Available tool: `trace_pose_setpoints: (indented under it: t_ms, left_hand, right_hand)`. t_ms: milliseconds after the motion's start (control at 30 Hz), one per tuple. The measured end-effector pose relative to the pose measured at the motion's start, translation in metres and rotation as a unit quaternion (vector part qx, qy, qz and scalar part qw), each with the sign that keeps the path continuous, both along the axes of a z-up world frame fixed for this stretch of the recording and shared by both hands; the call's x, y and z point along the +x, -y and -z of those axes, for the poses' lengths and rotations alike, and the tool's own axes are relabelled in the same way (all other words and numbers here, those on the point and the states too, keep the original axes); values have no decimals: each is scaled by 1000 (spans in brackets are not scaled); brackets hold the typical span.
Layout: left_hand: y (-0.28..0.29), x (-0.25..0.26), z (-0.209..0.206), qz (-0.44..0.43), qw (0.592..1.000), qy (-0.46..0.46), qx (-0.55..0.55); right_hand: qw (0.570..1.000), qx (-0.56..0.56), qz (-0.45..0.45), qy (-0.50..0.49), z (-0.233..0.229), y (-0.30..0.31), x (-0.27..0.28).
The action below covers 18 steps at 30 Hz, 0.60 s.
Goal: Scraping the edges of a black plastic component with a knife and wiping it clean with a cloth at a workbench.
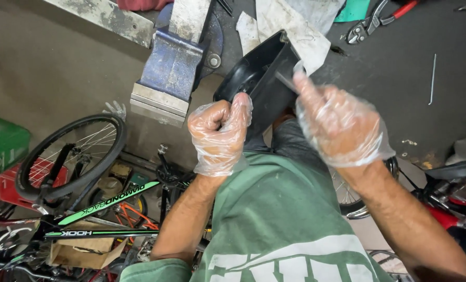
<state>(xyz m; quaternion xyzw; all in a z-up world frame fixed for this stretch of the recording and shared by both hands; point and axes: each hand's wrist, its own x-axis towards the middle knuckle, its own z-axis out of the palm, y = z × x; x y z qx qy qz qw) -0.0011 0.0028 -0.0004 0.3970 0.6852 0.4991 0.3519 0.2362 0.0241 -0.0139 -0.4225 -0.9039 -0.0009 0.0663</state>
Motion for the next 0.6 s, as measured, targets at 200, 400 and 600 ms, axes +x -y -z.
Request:
trace_pose_setpoints:
  t_ms: [200,400,600]
  left_hand:
    - [5,0,2,-4,1000,-10,-10]
    - [4,-1,1,2,1000,-3,-12]
    - [5,1,1,2,1000,-1,-12]
  right_hand:
    - [997,-76,-4,11,4,1,3]
    - [997,-66,-30,-19,-11,-6,-9]
    - [997,-75,2,-16,0,-12,6]
